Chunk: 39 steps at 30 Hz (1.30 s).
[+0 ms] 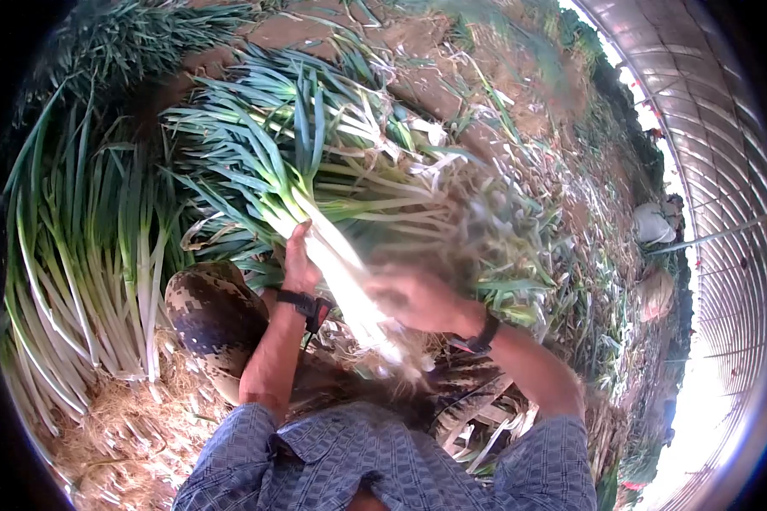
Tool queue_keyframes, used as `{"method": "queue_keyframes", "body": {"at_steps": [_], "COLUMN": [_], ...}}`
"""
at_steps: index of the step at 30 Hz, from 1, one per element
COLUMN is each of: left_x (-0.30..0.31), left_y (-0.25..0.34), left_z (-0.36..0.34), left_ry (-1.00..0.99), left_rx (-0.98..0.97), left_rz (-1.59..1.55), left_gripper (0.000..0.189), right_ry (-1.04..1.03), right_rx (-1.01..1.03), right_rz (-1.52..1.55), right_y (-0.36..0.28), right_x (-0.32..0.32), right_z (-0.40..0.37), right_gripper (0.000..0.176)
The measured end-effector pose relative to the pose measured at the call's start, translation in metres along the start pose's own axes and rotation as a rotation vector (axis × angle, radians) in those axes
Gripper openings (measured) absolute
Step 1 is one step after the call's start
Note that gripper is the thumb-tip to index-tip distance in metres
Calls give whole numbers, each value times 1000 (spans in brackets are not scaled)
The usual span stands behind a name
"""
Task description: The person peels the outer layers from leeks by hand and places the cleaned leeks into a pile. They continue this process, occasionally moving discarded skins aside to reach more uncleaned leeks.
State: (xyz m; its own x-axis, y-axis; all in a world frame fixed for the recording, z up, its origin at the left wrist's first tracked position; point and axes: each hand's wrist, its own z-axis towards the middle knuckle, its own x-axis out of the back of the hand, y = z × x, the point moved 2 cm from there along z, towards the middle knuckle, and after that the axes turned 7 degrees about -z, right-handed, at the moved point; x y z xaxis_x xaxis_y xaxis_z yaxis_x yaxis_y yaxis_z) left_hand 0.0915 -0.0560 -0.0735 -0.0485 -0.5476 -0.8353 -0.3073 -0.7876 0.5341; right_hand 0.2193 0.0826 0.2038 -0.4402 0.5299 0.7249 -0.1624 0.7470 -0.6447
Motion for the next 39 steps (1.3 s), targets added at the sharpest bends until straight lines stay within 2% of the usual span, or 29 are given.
{"method": "queue_keyframes", "body": {"at_steps": [2, 3, 5, 6, 9, 12, 15, 16, 17, 20, 22, 25, 28, 29, 30, 31, 32, 34, 36, 38, 39], "left_x": [-50, -30, -3, -4, -5, -1, 7, 8, 11, -42, -46, -58, -77, -73, -69, -77, -86, -88, -30, -6, 12], "left_y": [42, 26, 5, 6, 9, 14, 18, 19, 20, 61, 64, 70, 75, 73, 73, 85, 97, 109, 70, 47, 32], "left_z": [-14, -9, 4, 3, 1, 2, 9, 12, 14, -9, -10, -10, -21, -21, -19, -18, -28, -26, 3, 18, 23], "left_ry": [47, -12, 3, 11, 36, 45, 41, 34, 33, 19, 44, 110, 147, 152, 158, 263, 205, 177, 202, 261, 214], "left_rx": [360, 258, 115, 72, 29, 5, -26, -35, -27, 48, 108, 170, 132, 116, 96, 146, 99, 109, 110, 162, 106], "left_rz": [-509, -415, -147, -70, -33, -11, 27, 35, 30, -72, -150, -232, -199, -181, -162, -189, -134, -197, -236, -373, -301], "left_gripper": [54, 47, 52, 51, 50, 48, 47, 46, 46, 33, 32, 32, 35, 36, 36, 37, 38, 38, 38, 35, 34], "right_ry": [22, 30, 22, -18, -116, -62, -3, 30, 64, 137, 121, 152, 1, -31, -211, -388, -563, -480, -79, 268, 355], "right_rx": [121, 147, 184, 141, 41, 51, -24, -35, -49, -28, -41, 57, 88, 116, -19, -155, -293, -464, -462, -373, -395], "right_rz": [-84, -93, -131, -222, -455, -350, -274, -319, -363, -461, -470, -422, -326, -381, -318, -249, -176, -41, -510, -871, -607], "right_y": [-2, -9, -32, -42, -50, -36, -21, -23, -27, -24, -20, -11, -15, -7, -7, -11, -13, -11, 54, 25, 18], "right_x": [-1, 1, 7, 8, 12, 10, 12, 11, 8, -2, -7, -9, -5, -13, -18, -21, -19, 8, 33, 71, 71], "right_z": [-6, -7, -9, -10, -18, -23, -24, -23, -23, -29, -30, -33, -44, -52, -65, -84, -102, -134, -175, -171, -162], "right_gripper": [32, 31, 34, 34, 38, 38, 36, 35, 33, 30, 31, 25, 15, 13, 13, 13, 13, 17, 22, 27, 29]}}
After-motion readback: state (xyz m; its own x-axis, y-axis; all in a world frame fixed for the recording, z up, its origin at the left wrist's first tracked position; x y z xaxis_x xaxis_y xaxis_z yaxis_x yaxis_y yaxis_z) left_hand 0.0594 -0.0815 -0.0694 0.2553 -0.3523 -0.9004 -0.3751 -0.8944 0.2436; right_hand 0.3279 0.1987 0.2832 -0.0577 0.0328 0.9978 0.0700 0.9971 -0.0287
